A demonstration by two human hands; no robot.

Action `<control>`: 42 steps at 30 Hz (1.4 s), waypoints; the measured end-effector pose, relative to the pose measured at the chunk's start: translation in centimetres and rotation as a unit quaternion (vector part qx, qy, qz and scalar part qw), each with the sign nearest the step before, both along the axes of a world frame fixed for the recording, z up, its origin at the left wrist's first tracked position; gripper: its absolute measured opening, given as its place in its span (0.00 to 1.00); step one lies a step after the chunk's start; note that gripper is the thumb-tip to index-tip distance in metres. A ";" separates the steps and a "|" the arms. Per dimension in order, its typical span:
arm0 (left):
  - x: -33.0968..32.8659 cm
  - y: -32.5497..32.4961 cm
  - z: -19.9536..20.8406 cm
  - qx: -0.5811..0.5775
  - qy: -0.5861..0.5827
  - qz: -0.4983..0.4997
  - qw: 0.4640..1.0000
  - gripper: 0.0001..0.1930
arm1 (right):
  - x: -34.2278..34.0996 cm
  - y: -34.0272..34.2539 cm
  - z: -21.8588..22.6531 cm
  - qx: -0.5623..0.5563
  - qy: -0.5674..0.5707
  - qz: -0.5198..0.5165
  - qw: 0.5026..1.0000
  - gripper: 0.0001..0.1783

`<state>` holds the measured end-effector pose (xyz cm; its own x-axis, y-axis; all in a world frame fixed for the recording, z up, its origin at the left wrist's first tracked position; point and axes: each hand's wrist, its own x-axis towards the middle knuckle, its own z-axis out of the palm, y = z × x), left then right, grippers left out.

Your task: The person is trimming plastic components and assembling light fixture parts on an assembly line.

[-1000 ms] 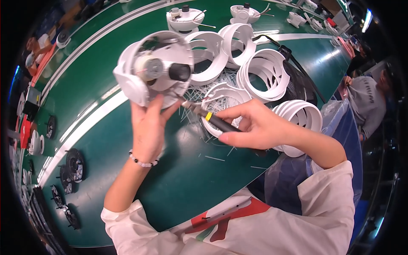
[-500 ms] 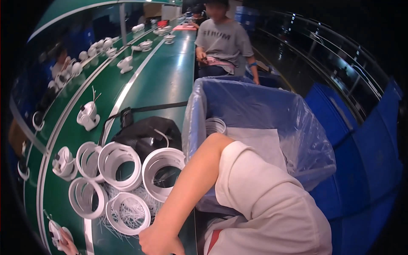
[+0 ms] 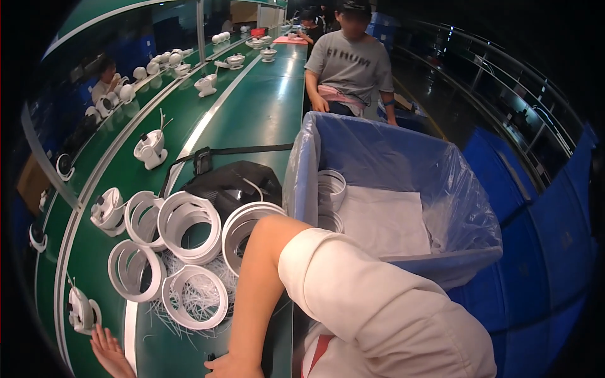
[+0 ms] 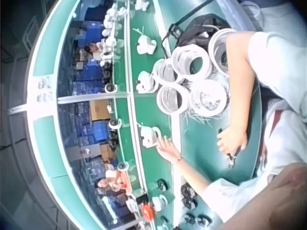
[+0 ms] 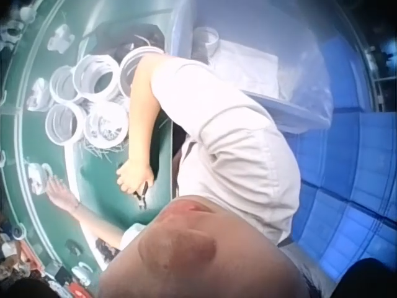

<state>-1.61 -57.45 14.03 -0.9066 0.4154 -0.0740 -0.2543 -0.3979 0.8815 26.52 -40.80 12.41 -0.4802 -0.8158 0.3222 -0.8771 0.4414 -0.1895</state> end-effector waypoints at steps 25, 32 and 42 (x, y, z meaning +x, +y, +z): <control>9.4 1.8 -3.2 -0.313 0.223 0.168 0.907 0.23 | 23.8 25.7 -1.3 -0.038 -0.402 -0.471 0.784 0.24; 5.5 -1.7 -5.4 -0.301 0.182 0.163 0.922 0.21 | 23.1 21.7 -9.5 0.032 -0.465 -0.436 0.770 0.22; 7.4 -0.2 -5.2 -0.245 0.168 0.157 0.942 0.19 | 24.1 21.7 -6.2 0.004 -0.543 -0.504 0.672 0.19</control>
